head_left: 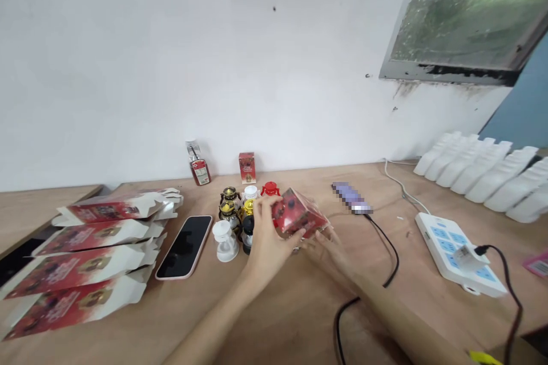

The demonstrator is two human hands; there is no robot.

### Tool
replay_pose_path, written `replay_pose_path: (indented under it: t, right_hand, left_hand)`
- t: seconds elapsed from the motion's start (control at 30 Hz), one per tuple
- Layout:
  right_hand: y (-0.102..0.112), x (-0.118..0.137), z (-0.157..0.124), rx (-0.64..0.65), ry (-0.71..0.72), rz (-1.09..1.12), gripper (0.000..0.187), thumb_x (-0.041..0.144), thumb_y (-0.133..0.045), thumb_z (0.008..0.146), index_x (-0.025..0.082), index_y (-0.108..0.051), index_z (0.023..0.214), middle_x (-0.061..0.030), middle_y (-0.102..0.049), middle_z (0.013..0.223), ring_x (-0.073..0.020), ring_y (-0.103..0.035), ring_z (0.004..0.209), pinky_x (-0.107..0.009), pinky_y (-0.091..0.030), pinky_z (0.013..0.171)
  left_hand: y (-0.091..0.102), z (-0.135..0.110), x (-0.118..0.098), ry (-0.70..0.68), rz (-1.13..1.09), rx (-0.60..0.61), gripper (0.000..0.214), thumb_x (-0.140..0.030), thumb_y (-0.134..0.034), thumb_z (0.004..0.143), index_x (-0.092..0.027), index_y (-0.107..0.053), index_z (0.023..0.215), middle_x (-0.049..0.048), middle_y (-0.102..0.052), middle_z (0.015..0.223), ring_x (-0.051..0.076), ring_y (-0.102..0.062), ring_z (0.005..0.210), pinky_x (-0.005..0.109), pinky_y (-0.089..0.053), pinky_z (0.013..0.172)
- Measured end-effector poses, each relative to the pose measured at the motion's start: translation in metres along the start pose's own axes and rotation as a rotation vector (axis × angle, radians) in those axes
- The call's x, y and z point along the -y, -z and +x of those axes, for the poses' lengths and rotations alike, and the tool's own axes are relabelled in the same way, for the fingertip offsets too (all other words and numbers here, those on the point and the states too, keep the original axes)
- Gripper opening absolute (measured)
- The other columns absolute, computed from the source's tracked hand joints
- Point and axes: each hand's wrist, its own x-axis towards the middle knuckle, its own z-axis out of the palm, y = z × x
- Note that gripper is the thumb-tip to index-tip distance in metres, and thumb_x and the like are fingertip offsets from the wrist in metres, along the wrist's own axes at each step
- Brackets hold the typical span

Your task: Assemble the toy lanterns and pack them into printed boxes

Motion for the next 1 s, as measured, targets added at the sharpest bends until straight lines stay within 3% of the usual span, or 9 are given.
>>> replay_pose_path:
  t: [0.13, 0.3, 0.43, 0.57, 0.7, 0.87, 0.93, 1.0]
  right_hand:
    - [0.006, -0.014, 0.001, -0.059, 0.022, 0.066, 0.035, 0.038, -0.072, 0.072, 0.027, -0.061, 0.104, -0.0024, -0.067, 0.11, -0.0198, -0.063, 0.098, -0.039, -0.052, 0.086]
    - [0.017, -0.017, -0.002, -0.095, 0.054, 0.068, 0.044, 0.036, -0.078, 0.065, 0.026, -0.061, 0.105, -0.0028, -0.068, 0.11, -0.0197, -0.063, 0.098, -0.035, -0.051, 0.087]
    - [0.013, -0.015, -0.004, -0.098, 0.053, 0.042, 0.046, 0.039, -0.079, 0.063, 0.025, -0.062, 0.103, -0.0051, -0.068, 0.109, -0.0232, -0.064, 0.096, -0.039, -0.051, 0.087]
    - [0.01, -0.015, -0.006, -0.091, 0.075, 0.017, 0.05, 0.043, -0.079, 0.061, 0.025, -0.06, 0.105, -0.0056, -0.067, 0.109, -0.0252, -0.063, 0.099, -0.043, -0.05, 0.09]
    - [0.013, -0.015, -0.005, -0.041, 0.081, -0.016, 0.062, 0.046, -0.08, 0.058, 0.026, -0.057, 0.111, -0.0076, -0.065, 0.113, -0.0279, -0.059, 0.108, -0.044, -0.049, 0.092]
    - [0.026, -0.024, -0.003, 0.003, -0.03, 0.062, 0.058, 0.057, -0.07, 0.065, 0.026, -0.058, 0.112, -0.0078, -0.064, 0.117, -0.0267, -0.057, 0.112, -0.043, -0.049, 0.093]
    - [0.029, -0.026, -0.003, 0.008, -0.047, 0.079, 0.058, 0.057, -0.069, 0.067, 0.026, -0.057, 0.115, -0.007, -0.063, 0.118, -0.0259, -0.057, 0.112, -0.044, -0.048, 0.094]
    - [0.03, -0.027, -0.004, -0.01, -0.048, 0.078, 0.056, 0.057, -0.068, 0.069, 0.027, -0.057, 0.115, -0.0054, -0.062, 0.12, -0.0242, -0.058, 0.111, -0.043, -0.049, 0.094]
  left_hand:
    - [0.019, 0.0, -0.009, 0.042, 0.162, 0.288, 0.031, -0.03, -0.066, 0.071, -0.021, -0.048, 0.094, 0.0031, -0.056, 0.096, 0.021, -0.056, 0.09, 0.034, -0.045, 0.078]
    - [0.035, 0.009, -0.018, 0.069, 0.345, 0.453, 0.022, -0.038, -0.064, 0.073, -0.02, -0.052, 0.072, 0.0001, -0.063, 0.077, 0.02, -0.058, 0.074, 0.03, -0.04, 0.065]
    - [0.038, 0.011, -0.027, 0.033, 0.397, 0.464, 0.025, -0.034, -0.063, 0.072, -0.019, -0.049, 0.057, -0.001, -0.062, 0.067, 0.016, -0.056, 0.061, 0.026, -0.036, 0.058]
    - [0.04, 0.009, -0.033, -0.005, 0.389, 0.471, 0.021, -0.024, -0.06, 0.071, -0.019, -0.047, 0.056, -0.0013, -0.061, 0.063, 0.015, -0.055, 0.057, 0.024, -0.034, 0.053]
    - [0.045, 0.01, -0.032, -0.047, 0.377, 0.47, 0.006, -0.02, -0.055, 0.07, -0.02, -0.049, 0.068, -0.0034, -0.059, 0.062, 0.013, -0.052, 0.053, 0.022, -0.032, 0.051]
    - [0.055, 0.011, -0.027, -0.025, 0.236, 0.426, 0.006, -0.018, -0.037, 0.083, -0.021, -0.042, 0.085, -0.006, -0.053, 0.06, 0.011, -0.048, 0.049, 0.021, -0.034, 0.048]
    - [0.057, 0.012, -0.024, -0.071, 0.272, 0.409, 0.01, -0.019, -0.036, 0.087, -0.021, -0.043, 0.094, -0.0035, -0.058, 0.068, 0.013, -0.054, 0.057, 0.022, -0.039, 0.052]
    - [0.056, 0.014, -0.018, -0.213, 0.388, 0.335, 0.018, -0.017, -0.036, 0.088, -0.019, -0.046, 0.104, 0.0036, -0.064, 0.089, 0.018, -0.06, 0.079, 0.028, -0.046, 0.066]
